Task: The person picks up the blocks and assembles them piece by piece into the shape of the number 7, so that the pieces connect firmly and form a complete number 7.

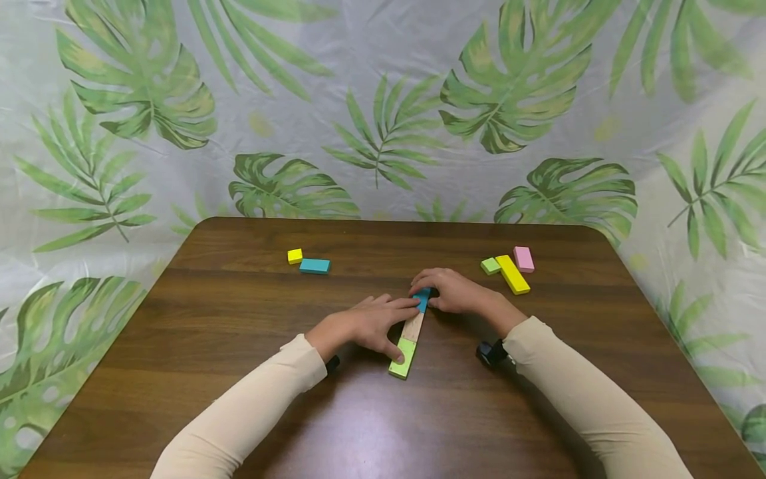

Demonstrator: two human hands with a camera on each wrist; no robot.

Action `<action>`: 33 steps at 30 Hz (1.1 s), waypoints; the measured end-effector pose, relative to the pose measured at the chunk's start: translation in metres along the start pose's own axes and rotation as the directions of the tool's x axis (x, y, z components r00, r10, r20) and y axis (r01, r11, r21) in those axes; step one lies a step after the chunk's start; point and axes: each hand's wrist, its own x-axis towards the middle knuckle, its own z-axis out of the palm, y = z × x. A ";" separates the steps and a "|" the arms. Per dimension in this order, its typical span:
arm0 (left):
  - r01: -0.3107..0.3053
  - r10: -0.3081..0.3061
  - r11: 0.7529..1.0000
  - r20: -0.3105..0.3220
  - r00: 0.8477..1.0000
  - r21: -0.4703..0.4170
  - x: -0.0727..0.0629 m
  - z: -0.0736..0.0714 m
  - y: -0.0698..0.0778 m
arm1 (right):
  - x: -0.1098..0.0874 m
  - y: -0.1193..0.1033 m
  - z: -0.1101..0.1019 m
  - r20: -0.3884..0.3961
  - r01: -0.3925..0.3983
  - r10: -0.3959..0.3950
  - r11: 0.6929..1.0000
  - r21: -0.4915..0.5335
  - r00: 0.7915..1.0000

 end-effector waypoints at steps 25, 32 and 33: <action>0.025 -0.025 1.000 -0.006 1.000 0.014 0.003 -0.001 0.005 | -0.090 0.078 -0.083 -0.138 -0.442 0.432 0.896 -0.045 0.891; 0.037 -0.037 0.999 0.000 0.999 -0.015 0.003 0.000 0.005 | -0.096 0.090 -0.076 -0.151 -0.445 0.435 0.895 -0.036 0.888; 0.036 -0.036 0.999 -0.001 0.999 -0.020 0.003 0.001 0.005 | -0.096 0.092 -0.074 -0.156 -0.440 0.429 0.897 -0.040 0.889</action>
